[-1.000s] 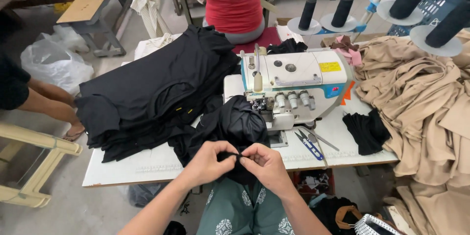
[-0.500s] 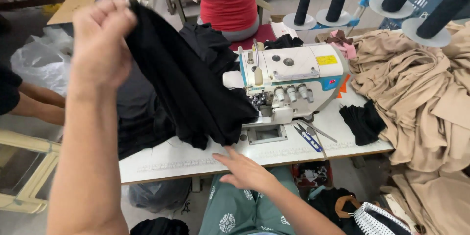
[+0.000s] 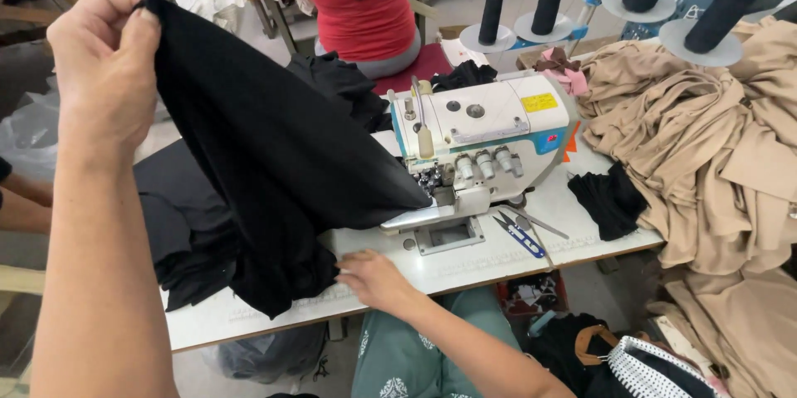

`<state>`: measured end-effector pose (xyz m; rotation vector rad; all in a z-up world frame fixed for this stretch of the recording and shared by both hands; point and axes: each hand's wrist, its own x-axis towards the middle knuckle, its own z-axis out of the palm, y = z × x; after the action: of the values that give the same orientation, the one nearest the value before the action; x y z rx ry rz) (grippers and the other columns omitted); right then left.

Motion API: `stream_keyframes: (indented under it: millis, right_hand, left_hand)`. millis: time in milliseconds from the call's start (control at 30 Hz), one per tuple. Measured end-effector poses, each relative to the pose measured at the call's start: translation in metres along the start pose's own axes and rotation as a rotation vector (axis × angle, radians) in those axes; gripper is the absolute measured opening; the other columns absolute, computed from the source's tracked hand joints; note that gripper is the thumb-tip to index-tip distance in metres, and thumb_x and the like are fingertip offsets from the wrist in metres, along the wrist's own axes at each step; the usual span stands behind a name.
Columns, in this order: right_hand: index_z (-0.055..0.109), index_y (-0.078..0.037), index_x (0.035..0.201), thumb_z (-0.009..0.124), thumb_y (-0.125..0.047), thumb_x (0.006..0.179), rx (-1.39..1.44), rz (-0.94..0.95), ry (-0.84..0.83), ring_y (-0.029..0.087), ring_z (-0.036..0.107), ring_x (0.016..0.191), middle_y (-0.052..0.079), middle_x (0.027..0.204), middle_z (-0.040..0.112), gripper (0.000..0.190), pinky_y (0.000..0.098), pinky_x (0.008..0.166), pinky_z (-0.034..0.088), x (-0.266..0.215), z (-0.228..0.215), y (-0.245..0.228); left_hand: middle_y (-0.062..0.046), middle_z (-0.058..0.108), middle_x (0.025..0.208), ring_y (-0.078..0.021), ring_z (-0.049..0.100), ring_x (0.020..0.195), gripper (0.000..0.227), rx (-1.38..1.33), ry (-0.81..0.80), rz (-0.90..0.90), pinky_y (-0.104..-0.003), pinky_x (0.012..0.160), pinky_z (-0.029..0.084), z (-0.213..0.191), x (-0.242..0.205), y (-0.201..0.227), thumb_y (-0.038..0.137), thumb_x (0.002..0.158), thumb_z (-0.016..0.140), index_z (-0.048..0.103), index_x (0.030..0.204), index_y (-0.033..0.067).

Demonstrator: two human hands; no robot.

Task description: Handling and aligning black fabric pieces at a sewing workstation to prepare them for production.

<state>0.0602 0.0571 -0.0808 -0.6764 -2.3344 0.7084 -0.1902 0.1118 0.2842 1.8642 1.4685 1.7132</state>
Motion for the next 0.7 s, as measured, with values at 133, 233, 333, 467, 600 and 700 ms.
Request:
stream_keyframes:
  millis: [133,233,333,467,600,700]
  right_hand:
    - [0.077,-0.003,0.102,0.073,-0.007,0.093,0.011,-0.016,0.541,0.023,0.075,0.087,0.01,0.098,0.079,0.01,0.0357,0.083,0.058,-0.02,-0.058,-0.002]
    - [0.077,-0.003,0.102,0.078,0.0,0.089,-0.025,-0.012,0.744,0.02,0.074,0.085,0.009,0.094,0.078,0.013,0.0302,0.08,0.06,-0.007,-0.118,-0.026]
    - [0.076,-0.002,0.102,0.074,0.002,0.092,0.02,-0.048,0.784,0.023,0.073,0.092,0.011,0.098,0.076,0.011,0.0314,0.085,0.06,0.015,-0.147,-0.047]
    - [0.071,-0.001,0.111,0.072,-0.004,0.094,0.102,-0.05,0.732,0.026,0.072,0.102,0.011,0.107,0.074,0.017,0.0354,0.094,0.058,0.046,-0.16,-0.062]
    - [0.071,-0.005,0.11,0.073,-0.007,0.094,0.182,0.002,0.682,0.021,0.069,0.098,0.009,0.105,0.07,0.016,0.0311,0.089,0.058,0.06,-0.166,-0.073]
    - [0.071,-0.009,0.11,0.075,-0.011,0.092,0.2,0.032,0.602,0.019,0.063,0.096,0.004,0.104,0.067,0.018,0.0298,0.085,0.053,0.062,-0.167,-0.079]
  left_hand:
    - [0.004,0.061,0.1,-0.0014,0.054,0.09,0.011,-0.053,0.008,0.031,-0.017,0.081,0.044,-0.008,0.001,-0.028,0.001,0.119,0.054,0.061,0.117,0.0095]
    - [0.003,0.061,0.1,-0.0016,0.055,0.089,0.01,-0.135,0.024,0.049,-0.016,0.081,0.045,-0.009,-0.001,-0.032,0.001,0.12,0.055,0.059,0.118,0.0093]
    - [0.002,0.061,0.101,-0.0022,0.055,0.088,0.008,-0.175,0.026,0.085,-0.017,0.081,0.045,-0.011,-0.009,-0.024,0.001,0.119,0.054,0.058,0.118,0.0086]
    - [0.003,0.057,0.097,-0.0021,0.05,0.082,0.002,-0.206,-0.023,0.133,-0.016,0.073,0.039,-0.018,-0.031,-0.004,0.009,0.118,0.056,0.055,0.116,0.009]
    - [0.004,0.055,0.094,-0.0021,0.048,0.082,0.007,-0.165,-0.034,0.128,-0.017,0.074,0.037,-0.032,-0.052,0.01,0.016,0.117,0.059,0.056,0.115,0.0094]
    - [0.002,0.057,0.098,-0.0039,0.052,0.084,0.01,-0.173,-0.078,0.155,-0.016,0.074,0.043,-0.043,-0.067,0.014,0.017,0.118,0.06,0.056,0.118,0.0078]
